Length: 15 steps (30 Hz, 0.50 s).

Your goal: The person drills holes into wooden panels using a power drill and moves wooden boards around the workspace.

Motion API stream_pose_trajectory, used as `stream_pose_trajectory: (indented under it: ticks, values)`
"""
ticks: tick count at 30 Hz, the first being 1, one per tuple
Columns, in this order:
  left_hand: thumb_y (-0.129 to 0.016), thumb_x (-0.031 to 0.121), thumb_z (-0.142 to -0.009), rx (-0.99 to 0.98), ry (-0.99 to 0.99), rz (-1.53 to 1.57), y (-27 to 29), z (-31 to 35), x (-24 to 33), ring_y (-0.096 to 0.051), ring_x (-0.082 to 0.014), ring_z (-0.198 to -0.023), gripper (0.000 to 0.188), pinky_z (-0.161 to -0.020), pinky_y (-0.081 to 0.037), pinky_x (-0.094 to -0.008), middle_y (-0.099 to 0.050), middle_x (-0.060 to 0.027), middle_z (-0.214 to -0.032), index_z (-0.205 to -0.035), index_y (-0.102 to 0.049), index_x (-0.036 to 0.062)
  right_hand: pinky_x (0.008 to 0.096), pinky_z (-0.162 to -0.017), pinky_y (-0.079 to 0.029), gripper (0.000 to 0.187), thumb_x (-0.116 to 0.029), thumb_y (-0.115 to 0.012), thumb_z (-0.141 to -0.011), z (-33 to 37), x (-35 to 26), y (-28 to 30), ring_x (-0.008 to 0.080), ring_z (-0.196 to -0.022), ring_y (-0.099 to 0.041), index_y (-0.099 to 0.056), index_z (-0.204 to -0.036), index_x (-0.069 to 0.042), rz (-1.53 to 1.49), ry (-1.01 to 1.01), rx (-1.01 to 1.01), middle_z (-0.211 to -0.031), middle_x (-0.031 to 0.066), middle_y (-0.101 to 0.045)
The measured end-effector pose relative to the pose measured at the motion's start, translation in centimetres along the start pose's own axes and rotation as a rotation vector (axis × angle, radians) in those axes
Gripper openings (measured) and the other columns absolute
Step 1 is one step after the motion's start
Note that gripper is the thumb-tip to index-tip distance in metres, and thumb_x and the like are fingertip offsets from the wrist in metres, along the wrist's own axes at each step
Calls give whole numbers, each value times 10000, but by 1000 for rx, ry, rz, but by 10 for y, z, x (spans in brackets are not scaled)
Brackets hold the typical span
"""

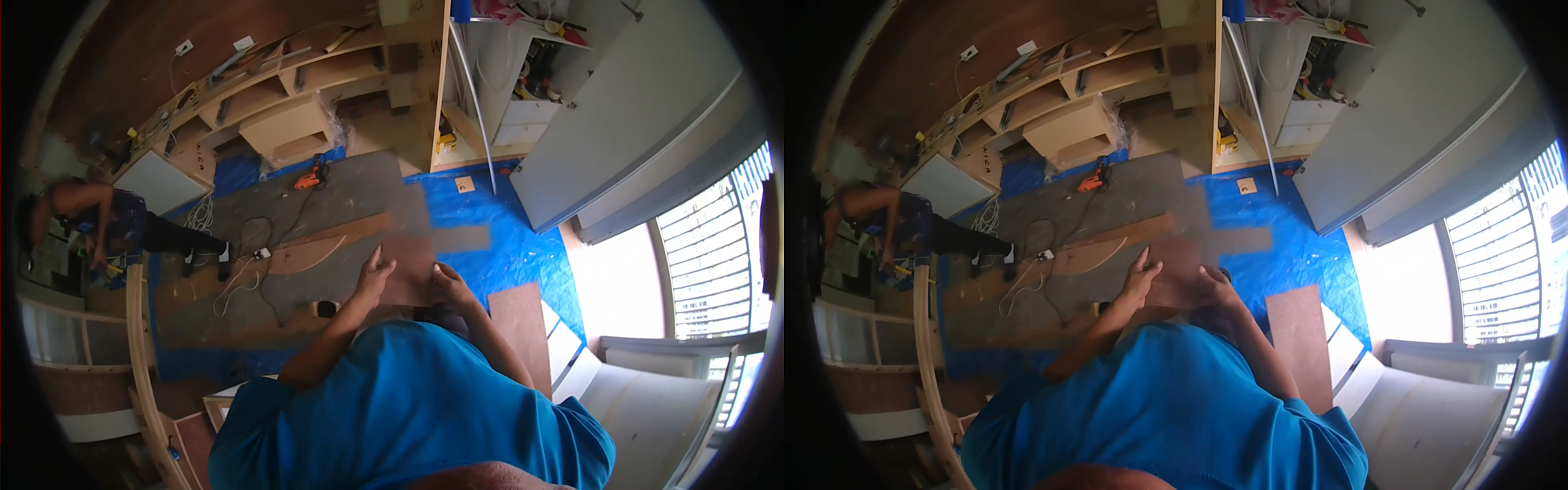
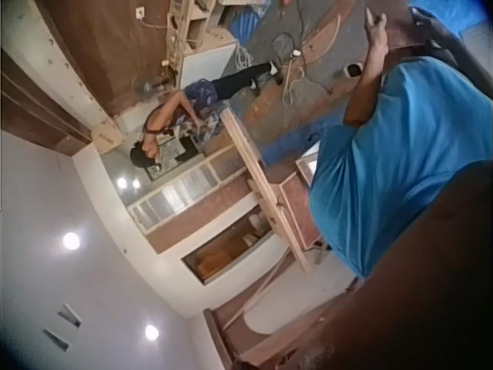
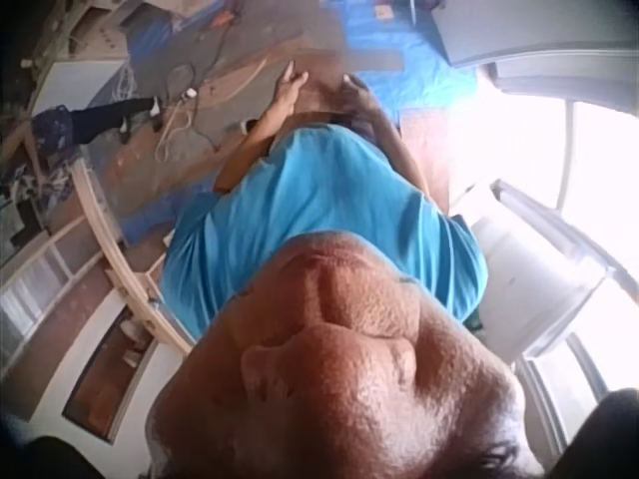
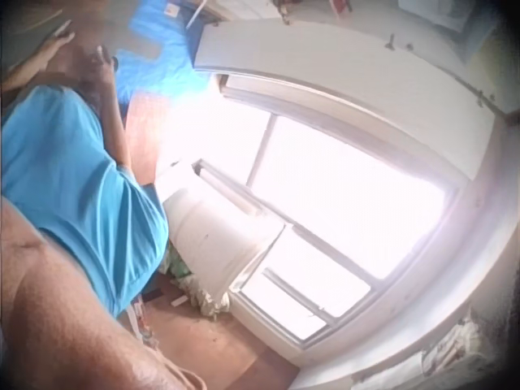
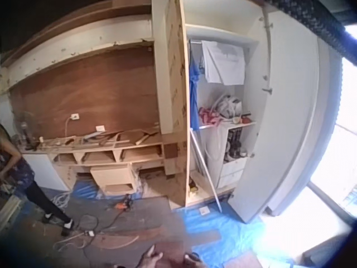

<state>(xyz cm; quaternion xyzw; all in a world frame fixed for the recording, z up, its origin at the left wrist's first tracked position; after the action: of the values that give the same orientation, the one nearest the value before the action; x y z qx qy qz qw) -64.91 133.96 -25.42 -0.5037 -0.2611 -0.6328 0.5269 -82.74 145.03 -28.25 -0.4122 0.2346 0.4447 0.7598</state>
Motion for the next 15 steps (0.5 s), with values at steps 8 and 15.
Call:
stream_pose_trajectory:
  ticks: [8, 15]
  values:
    - [-654, 157, -944, -168, -37, -174, -126, -113, 84, -566, -160, -1133, 706, -964, -465, -283, -584, -127, -1301, -1522, -282, -3, 379, -707, -557, 532, -336, -641, -946, -49, -151, 64, 214, -981, -633, -471, -1383, -86, 143, 135, -11, -1152, 107, -620]
    - [-661, 197, -944, -184, 173, -274, -107, -175, 52, -618, -102, -743, 573, -615, -500, -231, -663, -56, -941, -1439, -440, 11, 419, -773, -558, 462, -360, -654, -927, -108, -204, 118, 256, -1051, -625, -503, -1279, -102, 132, 168, 63, -1150, 117, -616]
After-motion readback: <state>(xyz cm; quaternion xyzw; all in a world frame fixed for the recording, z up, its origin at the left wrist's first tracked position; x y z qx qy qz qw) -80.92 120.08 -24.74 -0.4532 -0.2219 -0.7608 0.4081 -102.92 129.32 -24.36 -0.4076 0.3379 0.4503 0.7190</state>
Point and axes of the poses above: each hand's wrist, its own z-axis away from the middle knuckle, its own y-axis out of the back of the hand, x = y × z, the point moved 10 cm from there along -z, towards the middle knuckle
